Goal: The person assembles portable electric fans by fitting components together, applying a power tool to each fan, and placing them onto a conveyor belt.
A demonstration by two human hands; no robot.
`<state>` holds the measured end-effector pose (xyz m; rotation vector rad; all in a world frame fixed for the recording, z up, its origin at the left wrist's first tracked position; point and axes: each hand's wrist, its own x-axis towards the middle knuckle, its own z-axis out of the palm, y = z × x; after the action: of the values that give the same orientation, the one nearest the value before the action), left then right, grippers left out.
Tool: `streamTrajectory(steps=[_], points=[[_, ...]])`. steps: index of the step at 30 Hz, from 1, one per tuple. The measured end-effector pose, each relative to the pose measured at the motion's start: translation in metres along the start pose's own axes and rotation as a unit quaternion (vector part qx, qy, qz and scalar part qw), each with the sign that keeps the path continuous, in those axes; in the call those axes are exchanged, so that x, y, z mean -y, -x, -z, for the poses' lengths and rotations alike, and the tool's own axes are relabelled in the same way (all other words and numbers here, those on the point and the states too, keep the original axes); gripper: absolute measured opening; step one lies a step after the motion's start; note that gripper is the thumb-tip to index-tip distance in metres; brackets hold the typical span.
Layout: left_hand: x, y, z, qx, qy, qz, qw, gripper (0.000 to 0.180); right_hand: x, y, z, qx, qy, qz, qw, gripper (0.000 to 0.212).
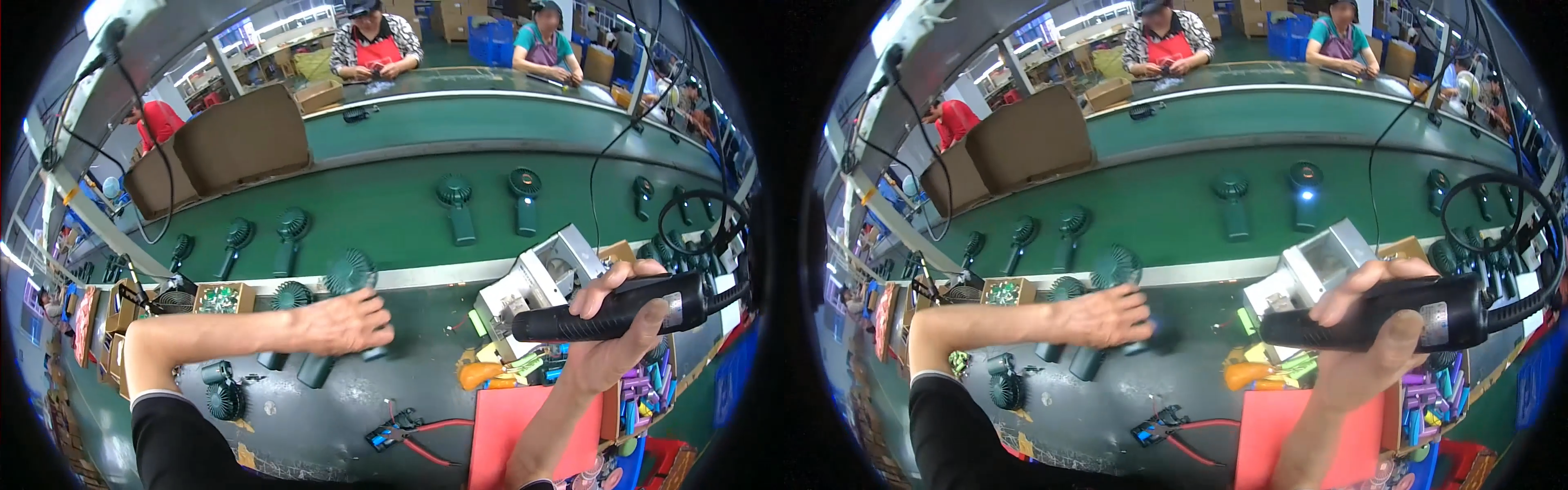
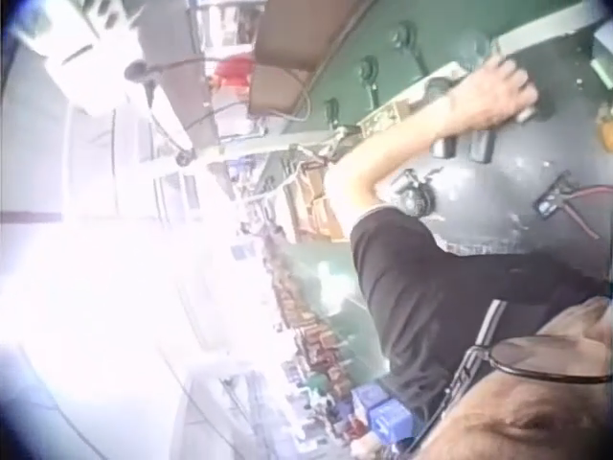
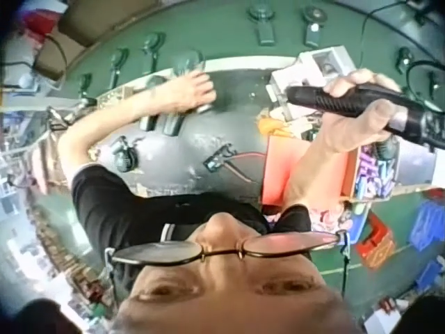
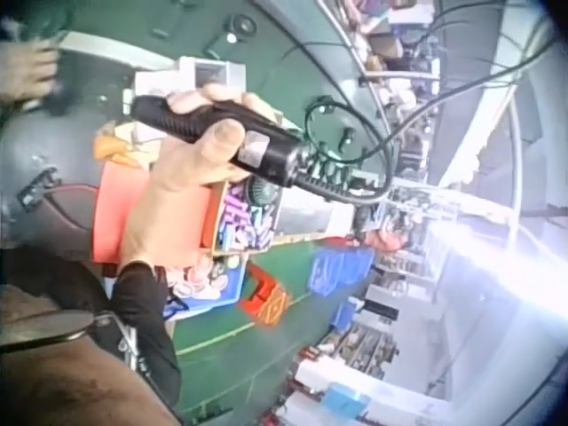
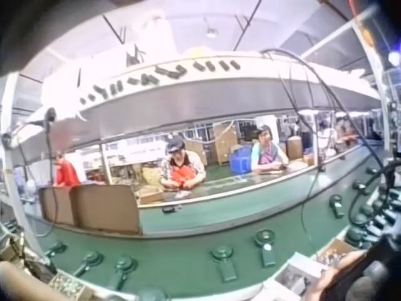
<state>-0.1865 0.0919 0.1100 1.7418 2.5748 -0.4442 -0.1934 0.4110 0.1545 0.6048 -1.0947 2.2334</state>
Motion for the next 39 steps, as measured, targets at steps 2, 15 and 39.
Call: streamTrajectory(steps=[2, 15, 39], points=[[-0.016, 0.027, 0.012, 0.016, -0.004, 0.011, 1.000, 0.020, 0.006, 0.000, -0.002, 0.006, 0.027, 0.020, 0.999, 0.044], [-0.066, 0.166, -0.002, 0.220, -0.056, 0.047, 0.973, 0.028, -0.002, 0.004, -0.017, 0.012, 0.029, 0.027, 0.999, 0.037], [0.143, -0.289, -0.089, -0.212, 0.330, 0.600, 0.697, 0.064, 0.006, -0.007, 0.003, -0.022, 0.014, 0.006, 1.000, 0.057]])
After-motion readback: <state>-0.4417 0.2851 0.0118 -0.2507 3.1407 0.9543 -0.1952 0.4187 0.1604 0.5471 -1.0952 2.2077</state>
